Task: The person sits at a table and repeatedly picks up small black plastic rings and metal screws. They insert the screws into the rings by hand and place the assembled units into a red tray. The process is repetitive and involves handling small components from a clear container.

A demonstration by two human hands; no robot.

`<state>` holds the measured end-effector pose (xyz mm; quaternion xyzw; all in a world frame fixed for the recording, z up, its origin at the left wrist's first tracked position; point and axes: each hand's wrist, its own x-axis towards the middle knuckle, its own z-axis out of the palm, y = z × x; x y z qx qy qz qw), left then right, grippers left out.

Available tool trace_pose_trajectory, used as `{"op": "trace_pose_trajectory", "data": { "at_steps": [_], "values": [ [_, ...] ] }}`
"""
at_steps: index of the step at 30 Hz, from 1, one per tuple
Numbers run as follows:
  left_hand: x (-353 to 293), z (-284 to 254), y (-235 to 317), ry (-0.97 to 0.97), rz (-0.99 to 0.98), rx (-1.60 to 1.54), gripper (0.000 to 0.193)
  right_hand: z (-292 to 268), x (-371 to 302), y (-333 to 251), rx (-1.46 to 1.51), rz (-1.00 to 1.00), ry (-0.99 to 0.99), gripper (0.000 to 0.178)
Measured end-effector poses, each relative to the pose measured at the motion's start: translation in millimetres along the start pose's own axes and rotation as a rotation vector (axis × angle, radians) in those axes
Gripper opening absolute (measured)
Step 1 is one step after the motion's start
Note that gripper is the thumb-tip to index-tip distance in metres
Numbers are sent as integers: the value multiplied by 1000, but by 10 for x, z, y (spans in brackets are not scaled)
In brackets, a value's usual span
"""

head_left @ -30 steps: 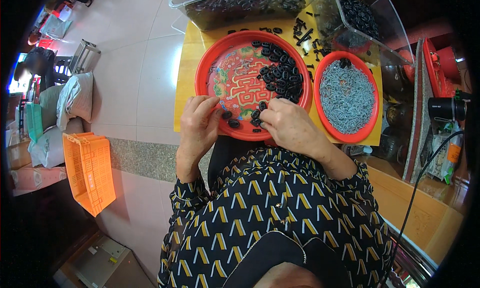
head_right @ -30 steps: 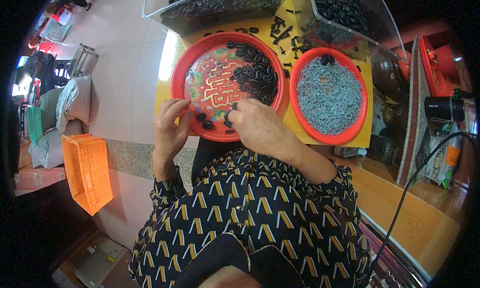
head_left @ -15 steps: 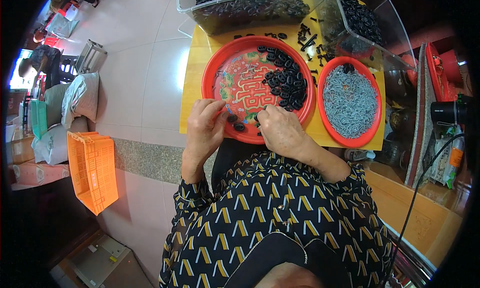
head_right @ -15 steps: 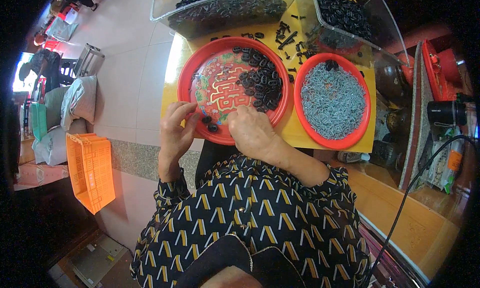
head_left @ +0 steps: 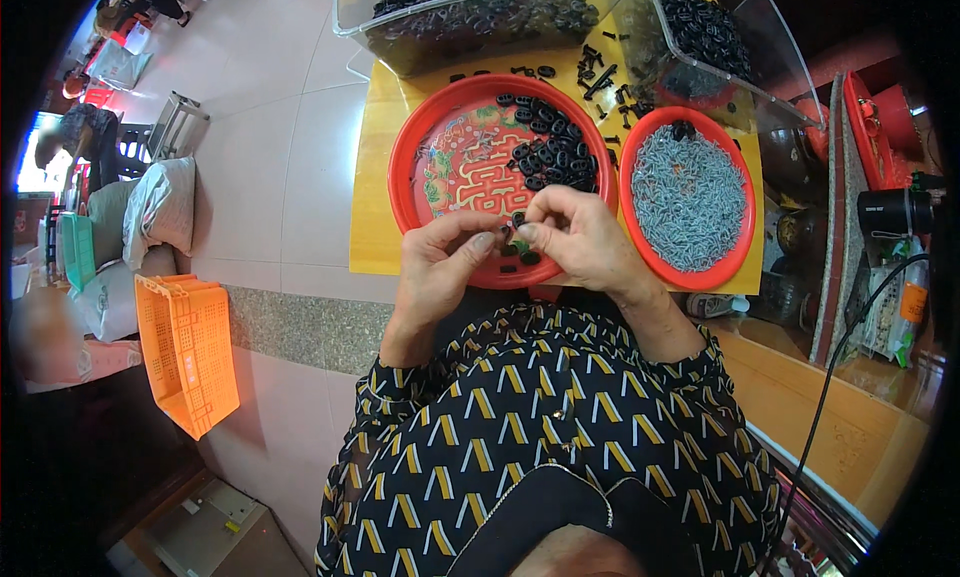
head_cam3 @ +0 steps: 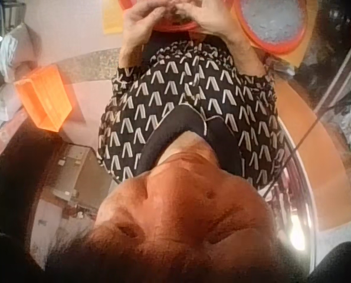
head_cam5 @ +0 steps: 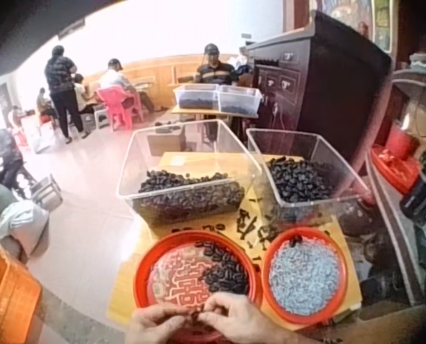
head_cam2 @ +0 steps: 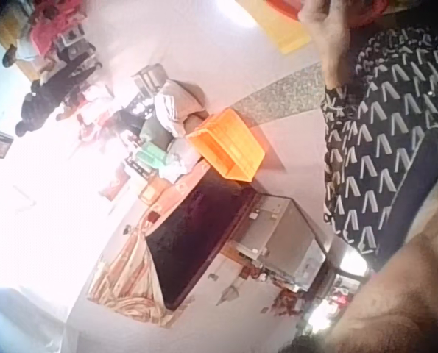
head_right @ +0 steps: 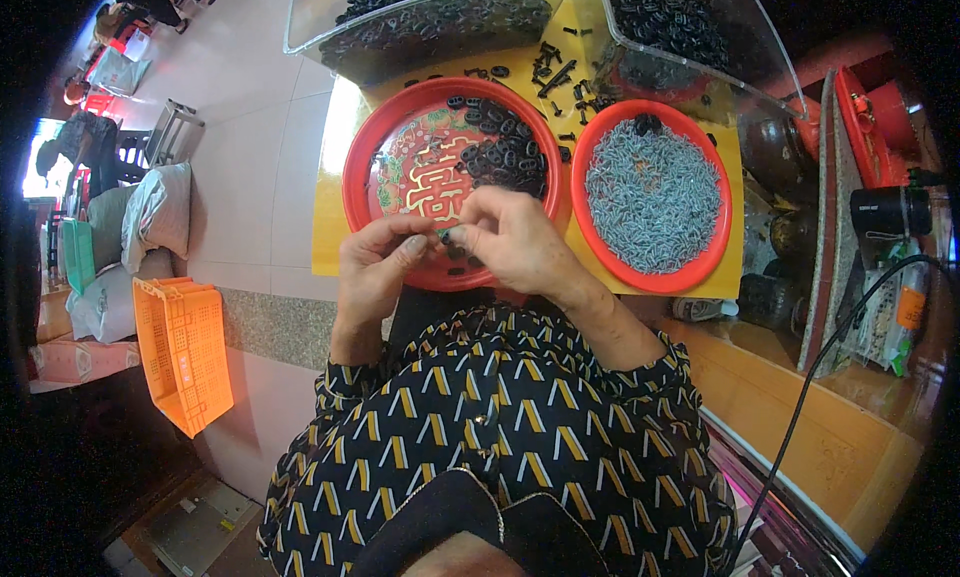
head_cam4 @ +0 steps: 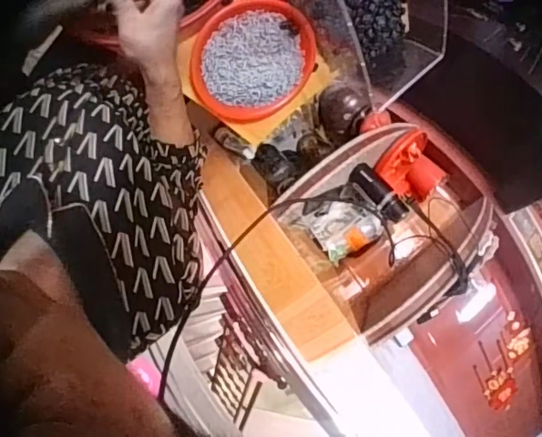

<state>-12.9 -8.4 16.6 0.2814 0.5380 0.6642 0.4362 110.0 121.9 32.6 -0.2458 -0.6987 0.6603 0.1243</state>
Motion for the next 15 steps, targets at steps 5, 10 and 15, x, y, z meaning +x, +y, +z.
{"op": "trace_pose_trajectory", "data": {
  "at_steps": [5,10,15],
  "values": [
    [13,-83,33,103,205,557,11,-226,-14,-134,-240,32,105,13],
    [-8,-88,49,78,276,742,15,-462,157,-58,-231,-91,235,12],
    [22,-90,-5,106,387,680,12,-671,366,-156,280,2,168,9]
  ]
}}
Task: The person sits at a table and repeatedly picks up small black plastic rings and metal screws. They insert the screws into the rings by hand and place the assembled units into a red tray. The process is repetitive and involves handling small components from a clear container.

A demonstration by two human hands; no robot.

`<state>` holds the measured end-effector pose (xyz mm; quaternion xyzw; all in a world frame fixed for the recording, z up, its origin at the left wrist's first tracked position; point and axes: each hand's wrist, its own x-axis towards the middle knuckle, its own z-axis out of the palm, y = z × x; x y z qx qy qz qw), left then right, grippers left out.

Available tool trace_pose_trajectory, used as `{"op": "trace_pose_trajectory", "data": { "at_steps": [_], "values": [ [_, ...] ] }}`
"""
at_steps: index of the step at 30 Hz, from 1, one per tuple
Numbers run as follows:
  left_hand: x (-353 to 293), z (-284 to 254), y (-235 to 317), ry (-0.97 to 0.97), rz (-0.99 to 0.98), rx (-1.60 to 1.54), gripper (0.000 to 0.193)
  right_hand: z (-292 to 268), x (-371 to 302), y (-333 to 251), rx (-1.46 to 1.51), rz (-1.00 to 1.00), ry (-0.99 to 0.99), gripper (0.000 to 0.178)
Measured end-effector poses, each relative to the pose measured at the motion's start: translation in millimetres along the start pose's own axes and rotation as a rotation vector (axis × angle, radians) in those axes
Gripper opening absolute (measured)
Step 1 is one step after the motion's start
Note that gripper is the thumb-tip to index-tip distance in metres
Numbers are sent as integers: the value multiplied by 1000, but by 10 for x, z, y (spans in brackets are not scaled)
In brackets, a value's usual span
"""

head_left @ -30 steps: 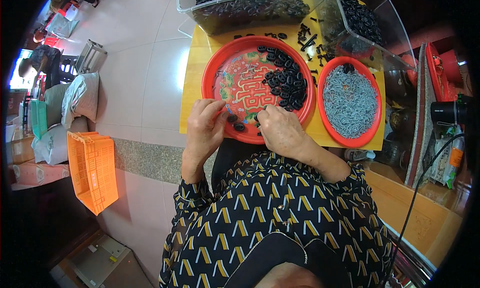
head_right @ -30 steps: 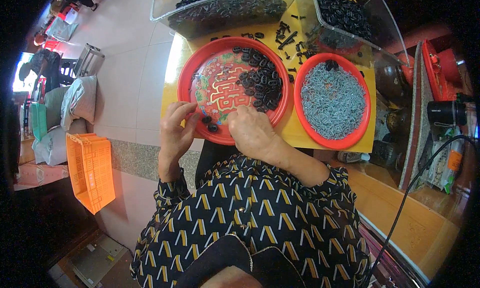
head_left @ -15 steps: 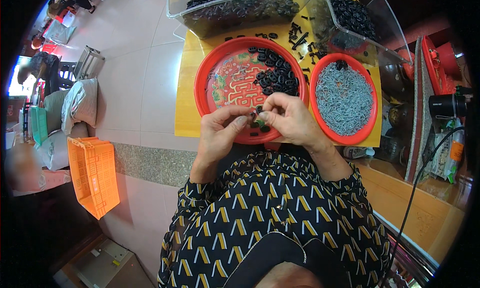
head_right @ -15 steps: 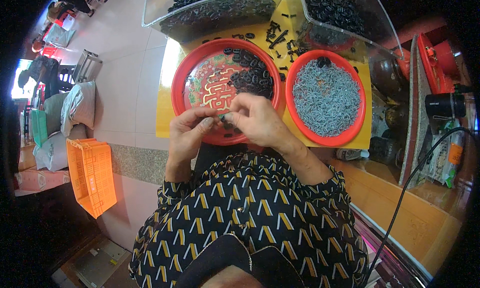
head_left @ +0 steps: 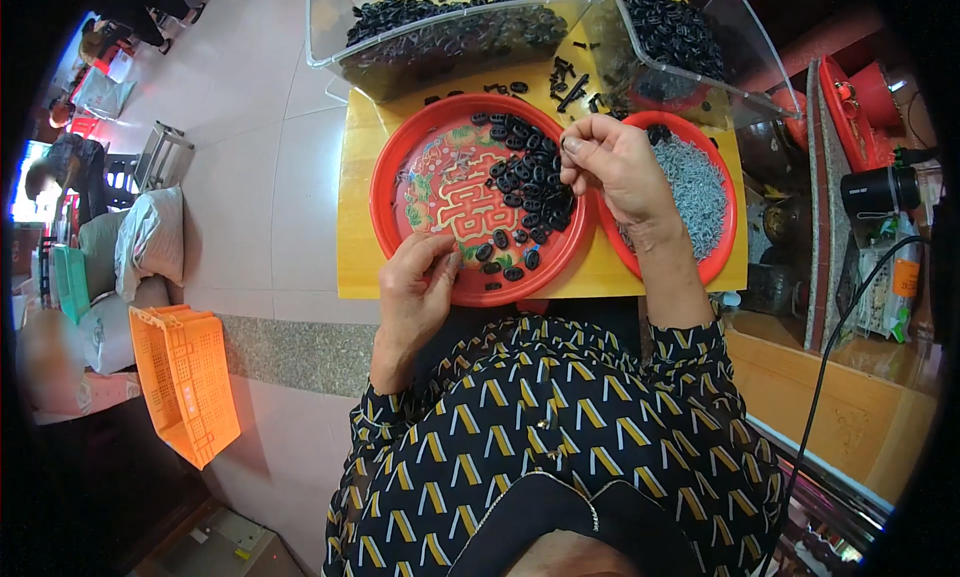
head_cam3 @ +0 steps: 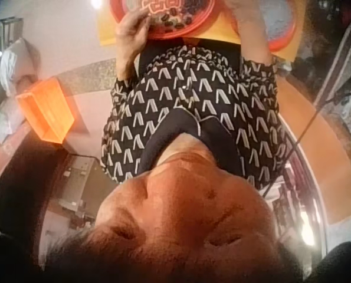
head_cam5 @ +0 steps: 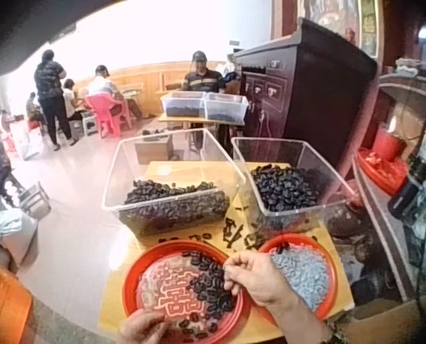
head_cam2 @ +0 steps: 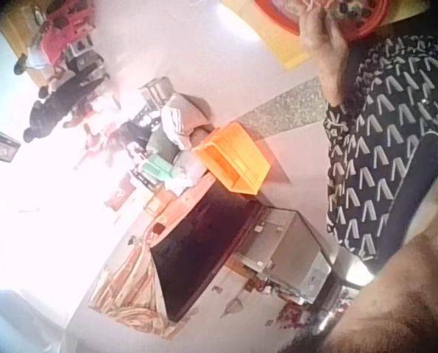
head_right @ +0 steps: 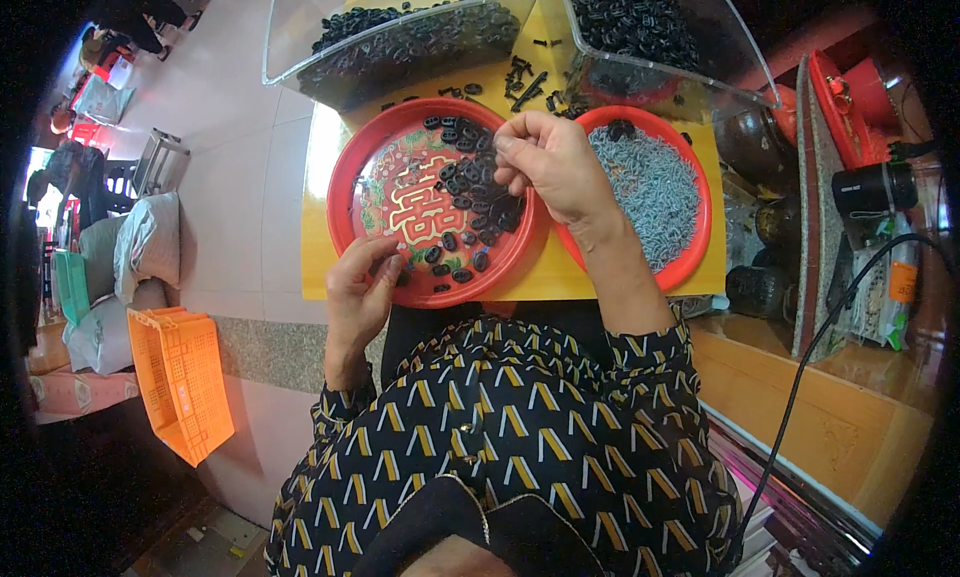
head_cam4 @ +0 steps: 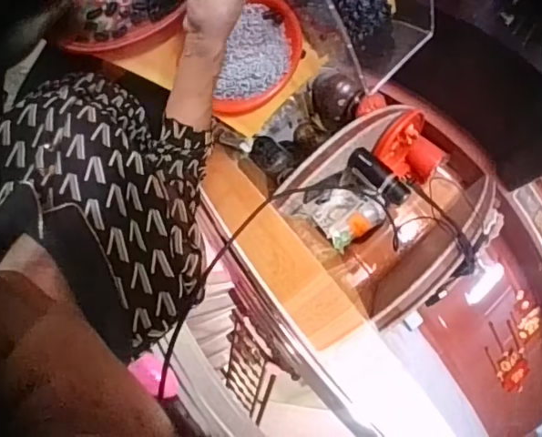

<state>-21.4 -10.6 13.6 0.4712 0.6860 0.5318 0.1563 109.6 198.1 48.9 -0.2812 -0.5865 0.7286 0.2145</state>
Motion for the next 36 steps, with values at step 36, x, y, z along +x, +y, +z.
{"op": "trace_pose_trajectory", "data": {
  "at_steps": [36],
  "values": [
    [350,-221,-204,90,159,413,14,742,-532,501,-1165,-445,-299,9]
  ]
}}
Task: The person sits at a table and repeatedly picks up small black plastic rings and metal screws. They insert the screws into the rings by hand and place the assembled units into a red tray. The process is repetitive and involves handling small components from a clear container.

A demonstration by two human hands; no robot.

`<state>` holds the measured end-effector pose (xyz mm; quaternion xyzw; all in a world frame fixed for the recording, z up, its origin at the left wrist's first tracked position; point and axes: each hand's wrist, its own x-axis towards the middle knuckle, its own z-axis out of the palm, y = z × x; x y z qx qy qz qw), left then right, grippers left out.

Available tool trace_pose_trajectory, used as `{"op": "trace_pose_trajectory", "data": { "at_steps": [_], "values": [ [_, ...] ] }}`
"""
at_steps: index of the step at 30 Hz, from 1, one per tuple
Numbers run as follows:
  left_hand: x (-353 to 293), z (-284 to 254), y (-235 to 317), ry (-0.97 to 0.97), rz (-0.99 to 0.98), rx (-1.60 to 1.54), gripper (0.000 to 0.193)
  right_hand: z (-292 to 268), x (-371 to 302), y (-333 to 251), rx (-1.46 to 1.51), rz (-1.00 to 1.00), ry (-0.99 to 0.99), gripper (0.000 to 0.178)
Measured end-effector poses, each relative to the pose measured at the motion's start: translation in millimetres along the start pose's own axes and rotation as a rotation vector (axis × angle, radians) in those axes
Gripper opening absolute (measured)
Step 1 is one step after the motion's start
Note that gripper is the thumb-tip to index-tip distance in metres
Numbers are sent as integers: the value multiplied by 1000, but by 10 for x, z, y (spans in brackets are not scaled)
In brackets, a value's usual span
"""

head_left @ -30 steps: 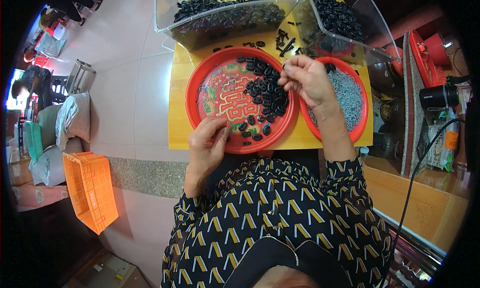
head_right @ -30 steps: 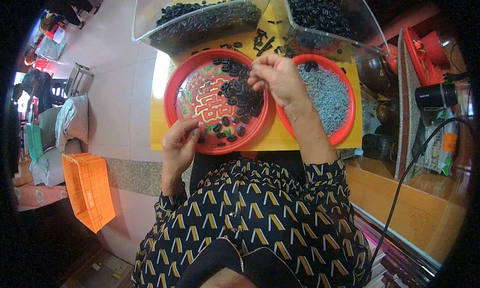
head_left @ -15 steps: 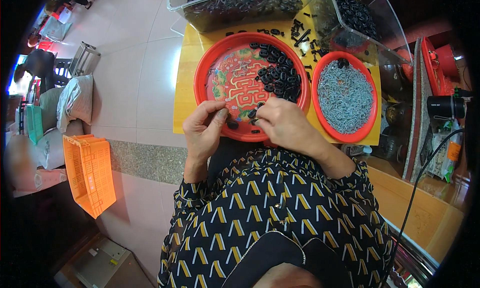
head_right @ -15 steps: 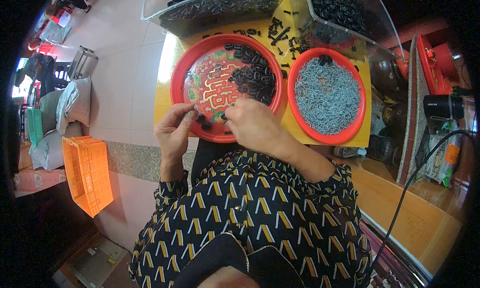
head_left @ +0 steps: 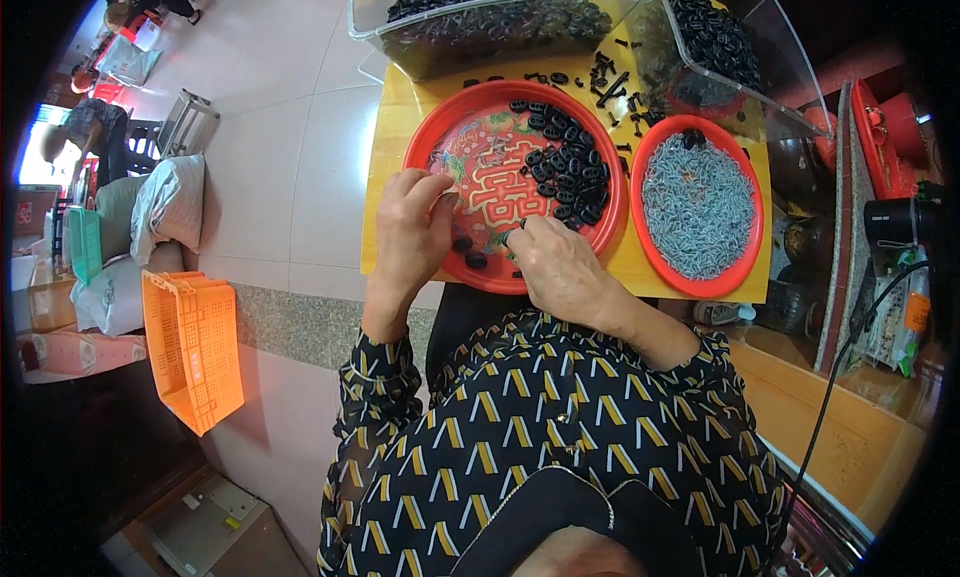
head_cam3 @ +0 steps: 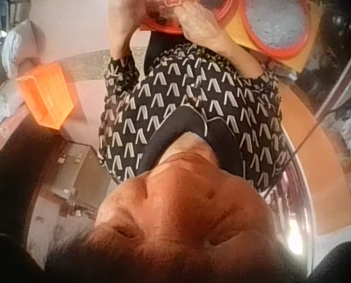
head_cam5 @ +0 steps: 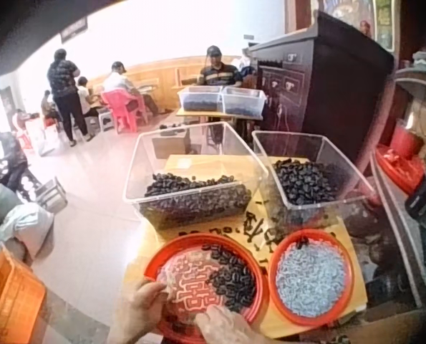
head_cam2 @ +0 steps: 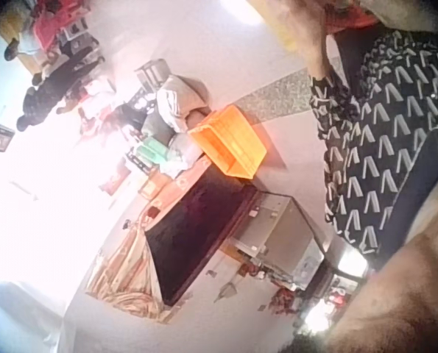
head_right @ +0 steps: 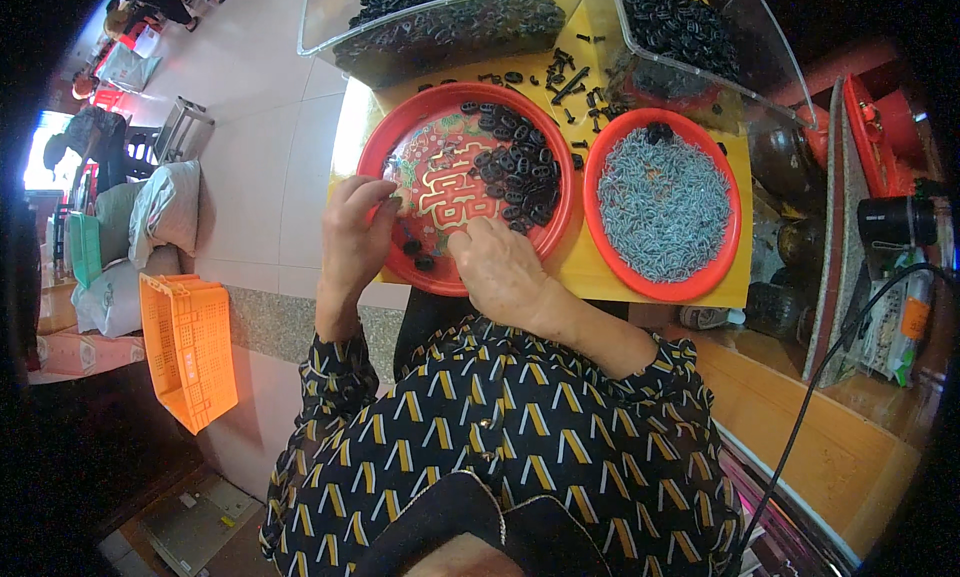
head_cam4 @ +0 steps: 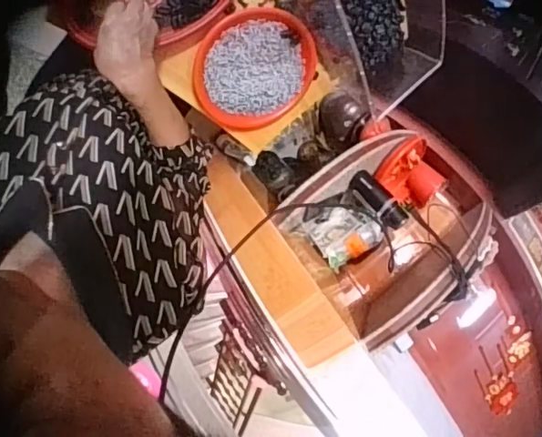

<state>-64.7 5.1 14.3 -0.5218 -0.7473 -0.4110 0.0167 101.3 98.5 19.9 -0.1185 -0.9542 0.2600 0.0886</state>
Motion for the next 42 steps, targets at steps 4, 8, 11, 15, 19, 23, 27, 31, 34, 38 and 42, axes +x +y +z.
{"op": "trace_pose_trajectory", "data": {
  "at_steps": [4,8,11,15,19,23,27,31,34,38,42],
  "values": [
    [184,99,-32,-171,90,117,11,-101,-40,28,163,-39,56,8],
    [303,161,-125,-321,146,167,11,-128,-106,79,309,-13,106,12],
    [343,220,-175,-408,135,165,10,-126,-129,100,423,48,118,11],
    [341,256,-151,-426,159,250,11,-209,-124,79,552,153,60,10],
    [316,253,-122,-410,184,324,14,-242,-134,101,673,244,51,9],
    [211,204,-4,-313,63,45,6,-202,-157,187,956,345,47,9],
    [21,179,236,-249,-208,-414,7,-288,-132,152,1160,453,23,10],
    [-122,140,432,-258,-482,-867,9,-354,-118,117,1182,492,-31,10],
    [-235,189,419,-244,-548,-1107,7,-287,-129,130,1245,533,4,9],
    [-287,211,556,-216,-600,-1255,9,-213,-128,49,1162,465,204,8],
    [-306,270,555,-174,-592,-1318,8,-181,-166,-41,1062,368,264,10]
  ]
}}
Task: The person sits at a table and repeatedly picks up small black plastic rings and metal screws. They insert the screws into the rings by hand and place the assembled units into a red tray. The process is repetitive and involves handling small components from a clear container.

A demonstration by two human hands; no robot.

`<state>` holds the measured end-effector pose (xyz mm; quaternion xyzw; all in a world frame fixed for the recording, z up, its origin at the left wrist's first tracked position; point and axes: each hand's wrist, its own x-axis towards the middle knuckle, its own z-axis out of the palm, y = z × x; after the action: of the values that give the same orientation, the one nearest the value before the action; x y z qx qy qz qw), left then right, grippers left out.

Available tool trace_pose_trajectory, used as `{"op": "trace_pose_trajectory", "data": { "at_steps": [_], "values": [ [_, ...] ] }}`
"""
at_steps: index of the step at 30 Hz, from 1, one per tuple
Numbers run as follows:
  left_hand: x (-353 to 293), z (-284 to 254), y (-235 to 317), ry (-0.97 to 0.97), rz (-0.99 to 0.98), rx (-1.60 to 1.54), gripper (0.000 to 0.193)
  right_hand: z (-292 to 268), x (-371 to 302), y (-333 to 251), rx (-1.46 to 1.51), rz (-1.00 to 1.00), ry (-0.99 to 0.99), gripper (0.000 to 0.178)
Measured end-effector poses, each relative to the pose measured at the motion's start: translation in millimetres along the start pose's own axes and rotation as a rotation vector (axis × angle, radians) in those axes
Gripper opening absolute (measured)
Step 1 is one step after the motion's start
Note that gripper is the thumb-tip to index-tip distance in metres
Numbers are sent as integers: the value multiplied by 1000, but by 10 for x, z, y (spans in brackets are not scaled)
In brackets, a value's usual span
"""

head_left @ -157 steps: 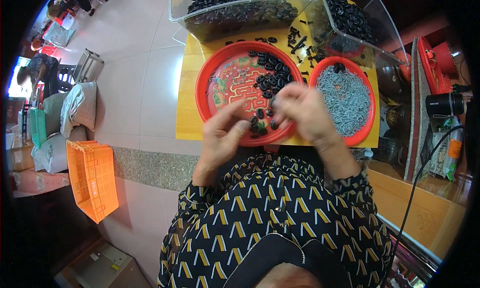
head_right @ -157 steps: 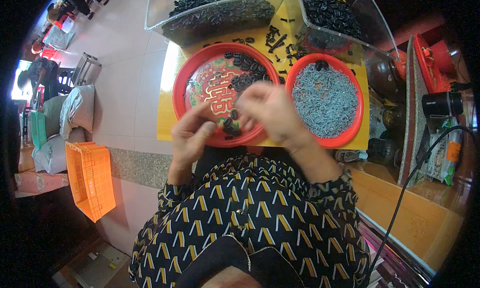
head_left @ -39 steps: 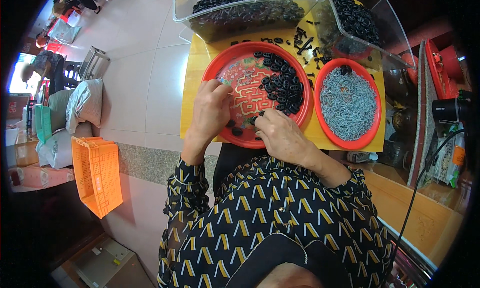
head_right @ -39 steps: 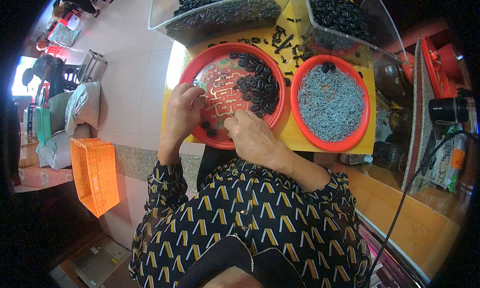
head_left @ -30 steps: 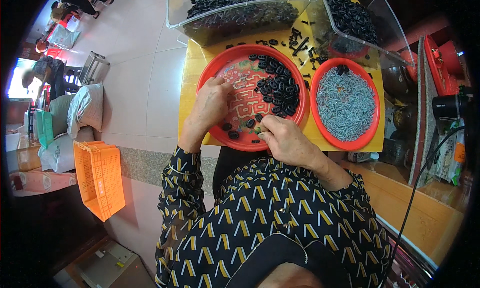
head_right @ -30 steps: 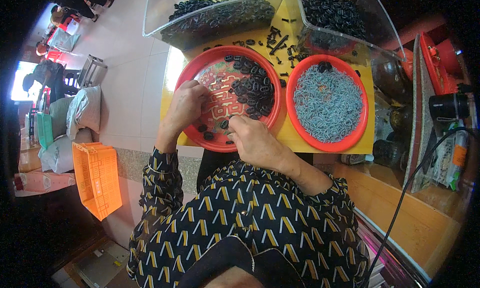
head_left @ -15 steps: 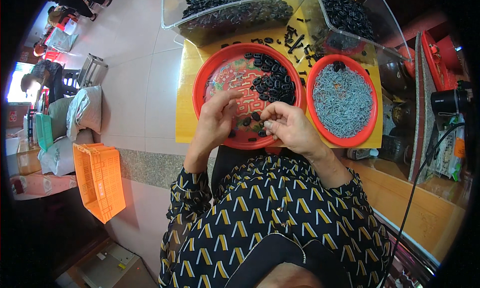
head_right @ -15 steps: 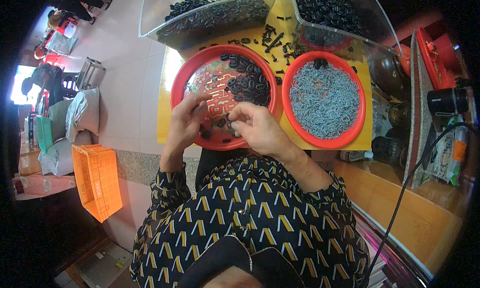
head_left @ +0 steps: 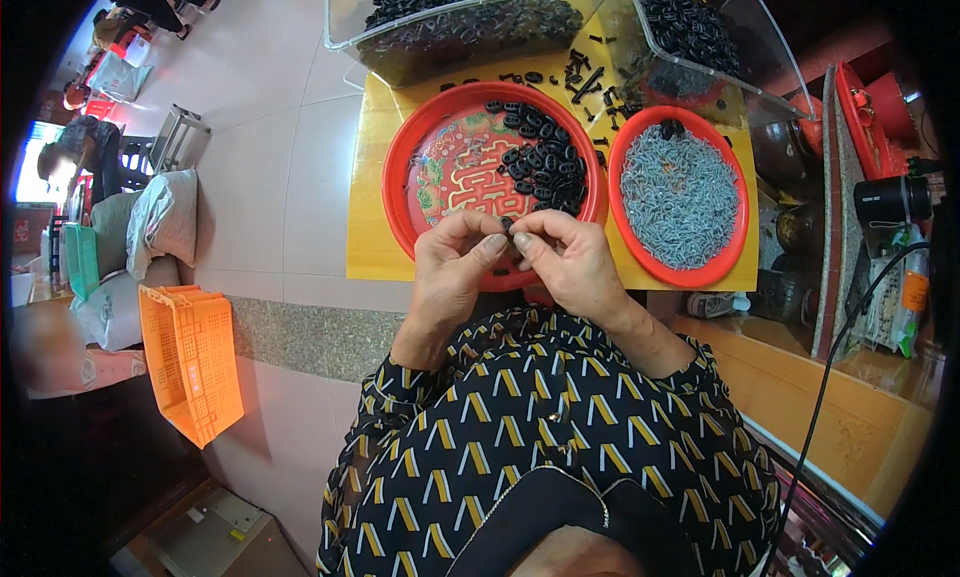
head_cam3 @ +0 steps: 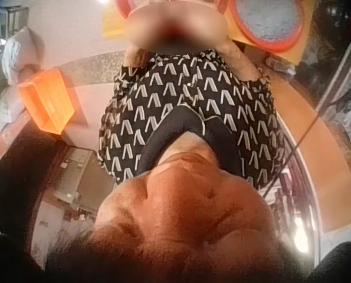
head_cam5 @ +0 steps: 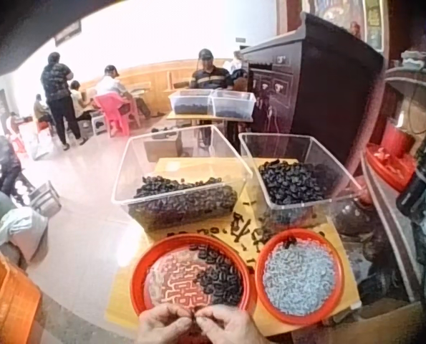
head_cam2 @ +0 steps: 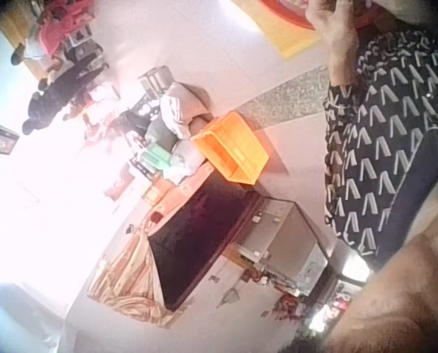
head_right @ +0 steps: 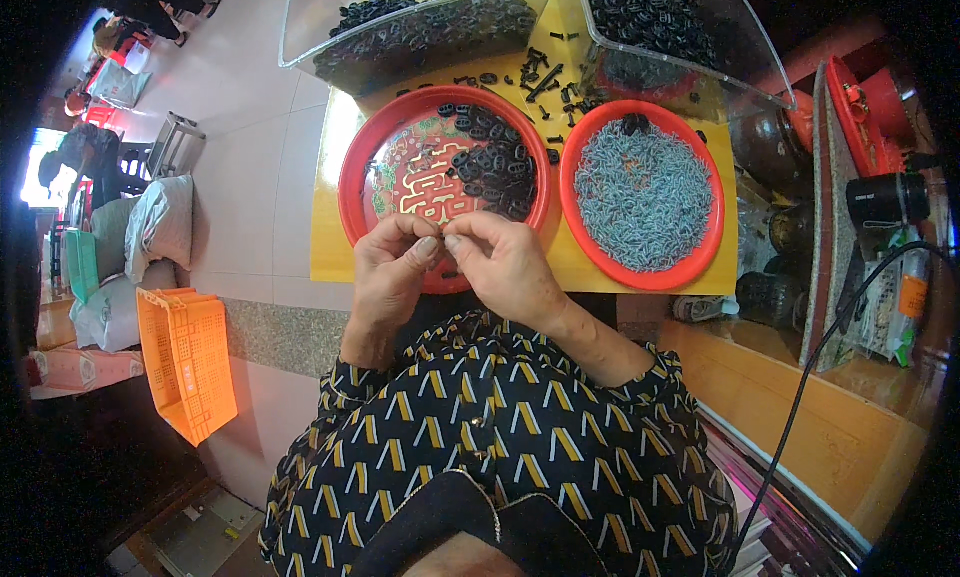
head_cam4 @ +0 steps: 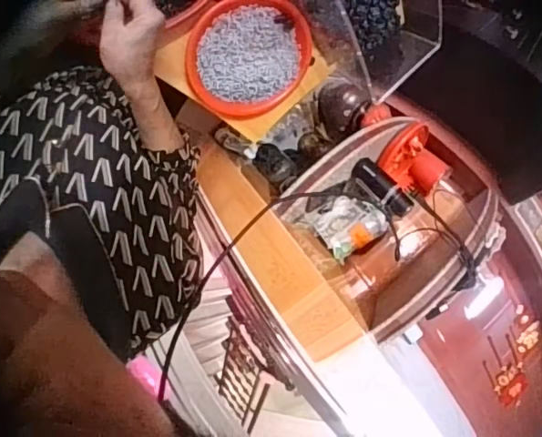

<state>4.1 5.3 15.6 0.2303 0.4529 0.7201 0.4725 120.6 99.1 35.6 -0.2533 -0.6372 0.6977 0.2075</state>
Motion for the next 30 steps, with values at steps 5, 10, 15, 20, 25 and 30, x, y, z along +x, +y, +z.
{"op": "trace_pose_trajectory", "data": {
  "at_steps": [5,10,15,20,25,30],
  "values": [
    [-3,-8,-19,-1,3,38,7,-69,45,50,80,50,-35,10],
    [13,2,-7,3,-13,-79,7,-63,89,-17,238,209,-45,9],
    [64,-107,-40,-24,-39,-265,9,-90,89,69,228,149,-8,11],
    [78,-131,-59,18,-110,-392,11,-73,64,1,208,152,14,12],
    [75,-70,-34,78,-110,-430,15,28,38,-54,130,67,52,12],
    [67,-53,-58,95,-84,-437,17,58,29,-32,30,27,75,10]
  ]
}}
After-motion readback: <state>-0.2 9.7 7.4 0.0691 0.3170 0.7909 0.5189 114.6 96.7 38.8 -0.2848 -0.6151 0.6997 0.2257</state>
